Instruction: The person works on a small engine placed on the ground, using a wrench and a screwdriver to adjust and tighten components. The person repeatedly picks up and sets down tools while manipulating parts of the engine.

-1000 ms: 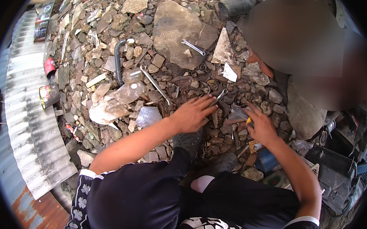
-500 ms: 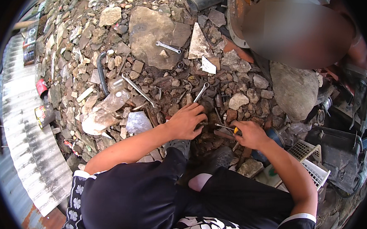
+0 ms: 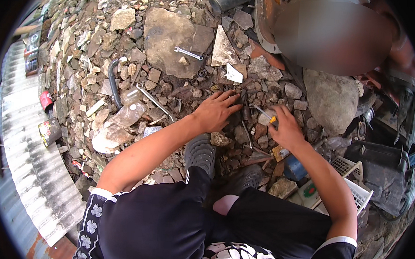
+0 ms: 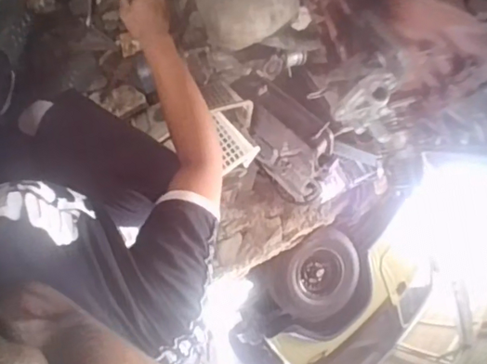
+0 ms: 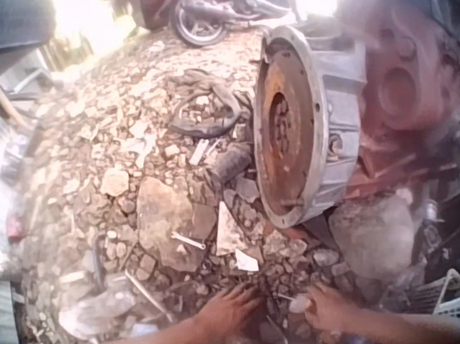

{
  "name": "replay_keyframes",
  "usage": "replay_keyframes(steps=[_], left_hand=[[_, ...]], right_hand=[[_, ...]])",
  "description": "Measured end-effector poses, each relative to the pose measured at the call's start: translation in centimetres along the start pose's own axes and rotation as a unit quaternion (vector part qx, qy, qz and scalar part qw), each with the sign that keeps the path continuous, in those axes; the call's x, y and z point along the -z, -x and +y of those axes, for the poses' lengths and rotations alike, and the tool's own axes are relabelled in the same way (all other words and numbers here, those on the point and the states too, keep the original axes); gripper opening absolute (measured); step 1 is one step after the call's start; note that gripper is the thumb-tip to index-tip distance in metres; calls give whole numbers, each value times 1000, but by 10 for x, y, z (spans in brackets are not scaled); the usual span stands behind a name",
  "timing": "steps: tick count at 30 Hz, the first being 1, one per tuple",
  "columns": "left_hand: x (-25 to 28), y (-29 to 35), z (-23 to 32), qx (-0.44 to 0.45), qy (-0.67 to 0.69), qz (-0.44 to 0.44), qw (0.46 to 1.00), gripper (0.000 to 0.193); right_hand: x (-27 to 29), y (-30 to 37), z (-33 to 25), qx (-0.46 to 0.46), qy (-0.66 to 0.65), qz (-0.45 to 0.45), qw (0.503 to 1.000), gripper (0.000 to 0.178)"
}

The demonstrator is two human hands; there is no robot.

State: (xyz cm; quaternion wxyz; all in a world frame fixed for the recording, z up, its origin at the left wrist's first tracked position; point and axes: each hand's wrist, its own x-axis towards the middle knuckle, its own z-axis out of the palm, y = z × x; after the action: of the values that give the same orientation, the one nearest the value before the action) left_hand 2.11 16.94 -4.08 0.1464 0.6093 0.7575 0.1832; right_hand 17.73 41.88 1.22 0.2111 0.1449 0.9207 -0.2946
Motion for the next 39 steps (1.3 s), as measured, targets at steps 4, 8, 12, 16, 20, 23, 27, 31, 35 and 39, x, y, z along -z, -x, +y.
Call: replay_keyframes(steps=[4, 8, 12, 16, 20, 23, 27, 31, 35, 39], left_hand=[[-7, 10, -1, 19, -21, -59, 998, 43], [-6, 39, 2, 11, -17, 6, 1000, 33], [35, 56, 9, 142, 30, 105, 984, 33], [68, 82, -8, 266, -33, 124, 955, 37], [80, 98, -13, 346, -98, 61, 931, 39], [71, 98, -12, 331, -71, 41, 940, 43], [42, 82, -18, 244, -2, 24, 970, 56], [30, 81, -34, 198, -23, -19, 980, 71], [32, 95, -48, 243, -38, -41, 969, 70], [36, 101, -47, 247, -9, 3, 969, 56]], right_hand=[[17, -7, 4, -22, -3, 9, 1000, 36], [20, -3, 3, 6, -6, -17, 1000, 32], [11, 0, -3, 33, -44, -21, 998, 30], [5, 0, -17, 54, -61, -23, 996, 30], [-8, -8, -28, 61, -78, -28, 995, 31], [-22, -24, -46, 85, -103, -15, 991, 35], [-55, -58, -77, 158, -139, 48, 976, 46], [-72, -59, -94, 119, -92, -8, 989, 46], [-46, -37, -86, 32, -4, -92, 995, 33], [-38, -32, -63, 71, -12, -83, 994, 29]])
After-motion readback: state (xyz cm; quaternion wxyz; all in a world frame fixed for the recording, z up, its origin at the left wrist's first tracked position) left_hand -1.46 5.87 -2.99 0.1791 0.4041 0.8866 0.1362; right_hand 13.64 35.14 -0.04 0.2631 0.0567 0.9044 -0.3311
